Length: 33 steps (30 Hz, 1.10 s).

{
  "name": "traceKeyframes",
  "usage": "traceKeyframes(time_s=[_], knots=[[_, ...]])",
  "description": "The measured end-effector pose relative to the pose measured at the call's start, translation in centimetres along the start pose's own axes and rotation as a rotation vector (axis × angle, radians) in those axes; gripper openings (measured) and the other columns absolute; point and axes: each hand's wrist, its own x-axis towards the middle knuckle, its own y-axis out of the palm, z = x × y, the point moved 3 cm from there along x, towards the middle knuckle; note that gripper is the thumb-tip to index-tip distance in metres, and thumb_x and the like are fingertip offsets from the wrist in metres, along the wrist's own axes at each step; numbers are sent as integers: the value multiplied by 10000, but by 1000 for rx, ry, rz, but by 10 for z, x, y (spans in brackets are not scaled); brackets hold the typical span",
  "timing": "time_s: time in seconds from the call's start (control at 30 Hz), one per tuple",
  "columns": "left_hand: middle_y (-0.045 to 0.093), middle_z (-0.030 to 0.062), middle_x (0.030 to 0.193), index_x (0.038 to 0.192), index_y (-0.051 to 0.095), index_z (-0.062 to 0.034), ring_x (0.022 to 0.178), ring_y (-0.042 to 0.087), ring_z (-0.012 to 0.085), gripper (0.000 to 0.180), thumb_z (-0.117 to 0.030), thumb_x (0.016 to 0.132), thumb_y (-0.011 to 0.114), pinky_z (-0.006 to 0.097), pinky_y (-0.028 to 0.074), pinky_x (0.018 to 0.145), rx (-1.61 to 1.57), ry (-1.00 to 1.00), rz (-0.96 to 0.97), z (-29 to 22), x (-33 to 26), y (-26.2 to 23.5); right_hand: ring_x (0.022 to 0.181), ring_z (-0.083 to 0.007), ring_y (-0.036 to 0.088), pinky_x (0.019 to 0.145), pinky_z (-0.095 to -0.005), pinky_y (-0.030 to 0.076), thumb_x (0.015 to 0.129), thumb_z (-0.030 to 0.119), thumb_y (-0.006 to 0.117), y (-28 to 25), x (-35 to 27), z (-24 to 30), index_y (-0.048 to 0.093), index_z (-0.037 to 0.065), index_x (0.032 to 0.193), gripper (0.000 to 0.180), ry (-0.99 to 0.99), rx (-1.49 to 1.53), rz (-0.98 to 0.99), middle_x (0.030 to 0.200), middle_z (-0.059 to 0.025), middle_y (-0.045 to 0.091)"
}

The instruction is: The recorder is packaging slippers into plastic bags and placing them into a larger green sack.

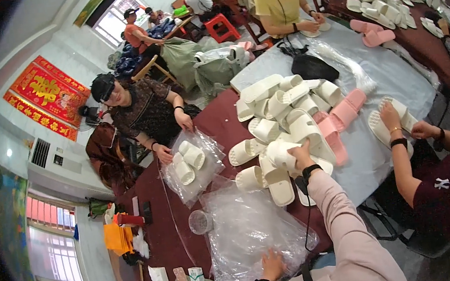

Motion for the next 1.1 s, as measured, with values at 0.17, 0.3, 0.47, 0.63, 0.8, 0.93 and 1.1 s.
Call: traceKeyframes(time_s=[0.17,0.3,0.47,0.63,0.8,0.93,1.1], knots=[[222,208,1376,1275,386,-146,1180,259,519,628,-340,729,627,541,266,974,3,84,-44,-14,0,-5,911,-304,506,748,-459,455,691,-17,548,-27,13,24,297,60,1219,590,-126,115,114,1044,-160,464],[283,200,1351,1238,426,-143,1191,263,505,580,-291,712,618,561,262,967,-12,117,-77,-5,2,1,881,-295,549,789,-438,468,748,65,532,-47,28,18,455,49,1019,282,-28,311,208,955,-112,509],[460,194,1182,1029,567,-99,1037,442,432,314,-236,747,545,504,350,888,47,161,-323,1,0,13,918,-269,560,799,-418,468,859,200,495,-30,-34,45,463,18,1043,261,106,245,405,941,-130,554],[543,153,974,847,593,-75,877,514,341,183,-201,720,554,437,399,776,-12,322,-368,-8,15,-4,990,-206,548,829,-302,456,865,159,512,-171,12,42,504,12,1068,251,-499,-519,433,1033,-121,568],[543,138,887,707,547,-58,866,492,322,37,-77,675,547,416,391,739,-488,254,-583,24,8,-19,940,-210,572,828,-296,459,840,118,515,-68,-133,49,516,-10,1055,251,107,-120,561,1004,-99,586],[471,169,1029,829,602,-79,937,477,337,102,-89,728,600,375,384,844,-789,132,-836,38,-6,-54,866,-233,600,769,-368,500,845,179,512,-77,-167,31,504,20,1080,284,348,-215,363,977,-100,599],[356,176,1203,849,611,-87,981,487,312,81,-88,768,608,333,391,838,-1041,-145,-829,76,-31,-60,834,-256,599,731,-404,504,814,151,544,-103,-171,-23,504,5,1057,287,417,-184,225,952,-112,592]])
